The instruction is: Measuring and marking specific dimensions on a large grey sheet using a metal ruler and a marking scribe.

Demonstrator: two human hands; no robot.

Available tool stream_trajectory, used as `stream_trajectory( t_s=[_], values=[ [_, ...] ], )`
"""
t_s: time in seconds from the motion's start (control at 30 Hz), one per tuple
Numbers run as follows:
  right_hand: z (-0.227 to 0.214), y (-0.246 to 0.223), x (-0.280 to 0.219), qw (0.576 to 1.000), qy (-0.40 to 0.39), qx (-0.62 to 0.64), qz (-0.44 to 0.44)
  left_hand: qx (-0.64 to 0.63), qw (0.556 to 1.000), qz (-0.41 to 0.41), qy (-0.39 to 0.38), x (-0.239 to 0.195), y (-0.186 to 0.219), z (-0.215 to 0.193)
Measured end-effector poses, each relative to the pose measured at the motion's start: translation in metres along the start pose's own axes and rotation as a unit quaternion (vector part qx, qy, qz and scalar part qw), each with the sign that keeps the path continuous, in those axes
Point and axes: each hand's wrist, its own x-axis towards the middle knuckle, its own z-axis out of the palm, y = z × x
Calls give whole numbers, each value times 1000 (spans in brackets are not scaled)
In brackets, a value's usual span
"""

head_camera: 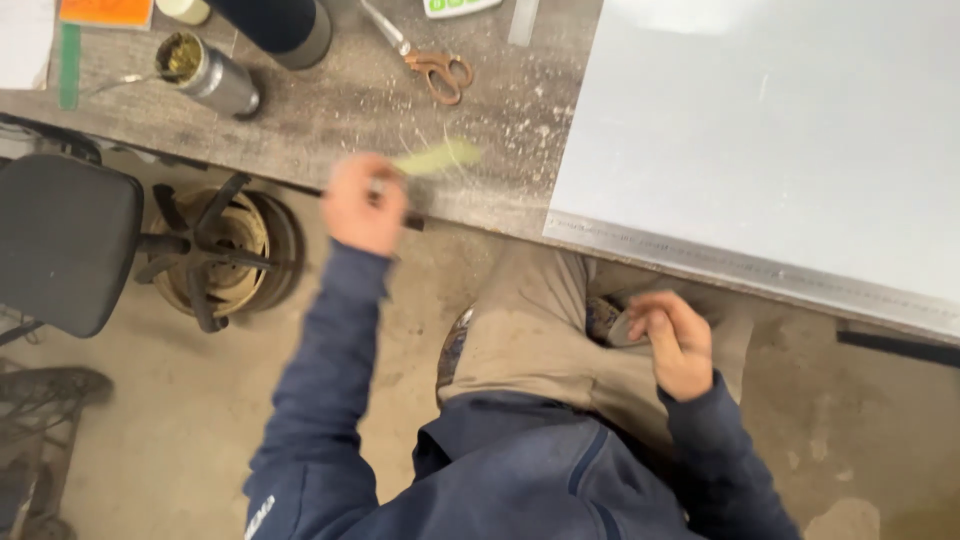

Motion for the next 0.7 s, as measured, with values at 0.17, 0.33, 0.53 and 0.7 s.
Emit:
stream_trajectory(
  t_s=[0.17, 0.33, 0.53, 0.7],
  values=[
    [60, -36, 31, 995, 61, 62, 41, -116, 986, 81, -84, -76, 124, 7],
    [79, -50, 33, 978, 96, 173, -63, -208, 961, 101, -151, -86, 166, 24],
    [63, -63, 26, 993, 116, 26, -12, -141, 954, 104, -243, -86, 165, 18],
    [72, -72, 37, 997, 35, -46, -49, -353, 884, -56, -302, -92, 136, 23]
  ],
)
